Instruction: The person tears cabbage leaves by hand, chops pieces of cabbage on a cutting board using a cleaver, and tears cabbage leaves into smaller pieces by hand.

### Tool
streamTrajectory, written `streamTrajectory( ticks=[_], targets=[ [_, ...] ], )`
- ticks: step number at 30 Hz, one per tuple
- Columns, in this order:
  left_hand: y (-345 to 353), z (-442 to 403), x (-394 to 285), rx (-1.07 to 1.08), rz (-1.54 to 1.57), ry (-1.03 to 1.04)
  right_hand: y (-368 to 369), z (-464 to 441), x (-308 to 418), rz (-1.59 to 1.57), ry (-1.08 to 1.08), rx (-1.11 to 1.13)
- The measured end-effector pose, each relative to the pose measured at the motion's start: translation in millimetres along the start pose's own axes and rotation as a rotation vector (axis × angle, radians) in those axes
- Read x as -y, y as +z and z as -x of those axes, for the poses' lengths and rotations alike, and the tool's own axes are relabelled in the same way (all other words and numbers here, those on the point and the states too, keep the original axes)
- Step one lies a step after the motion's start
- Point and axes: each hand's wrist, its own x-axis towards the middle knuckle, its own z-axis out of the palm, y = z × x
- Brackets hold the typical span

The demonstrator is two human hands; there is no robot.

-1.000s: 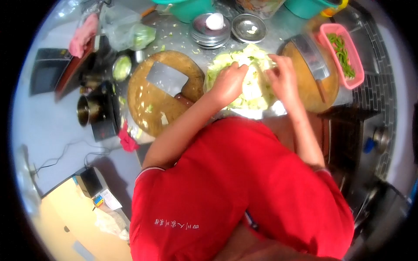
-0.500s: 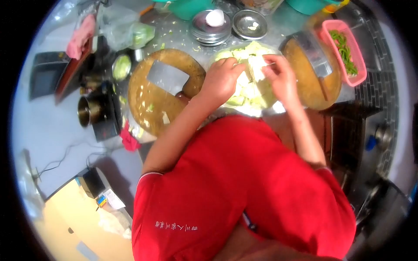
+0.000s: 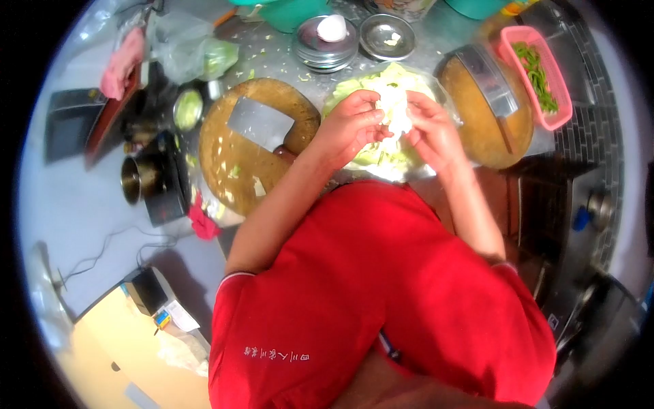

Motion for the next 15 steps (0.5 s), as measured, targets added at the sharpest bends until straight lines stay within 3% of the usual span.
streamTrajectory(
  ticks=[2, 6, 9, 11, 12, 15],
  targets=[
    [-0.2, -1.5, 1.6, -0.051, -0.143, 0.007, -2.3, -1.6, -2.7, -0.06, 0.028, 0.016],
    [9.3, 2.0, 1.6, -0.273, -0.751, 0.143, -0.2, 1.8, -2.4, 0.548, -0.211, -0.264],
    [7.1, 5.6, 6.5, -0.357, -1.186, 0.545, 9.0, 15.4, 18.8, 0.926, -0.546, -0.32],
    [7.0, 6.0, 0.1, -0.323, -1.362, 0.743, 9.8, 19.7, 30.0, 1.244, -0.851, -0.351],
    [7.0, 5.3, -2.8, -0.305, -1.448, 0.846, 5.6, 18.6, 30.0, 1.291, -0.902, -0.351],
    [-2.4, 0.7, 1.9, -0.058, -1.758, 0.858, -6.8, 12.7, 26.1, 1.621, -0.771, -0.076]
  ],
)
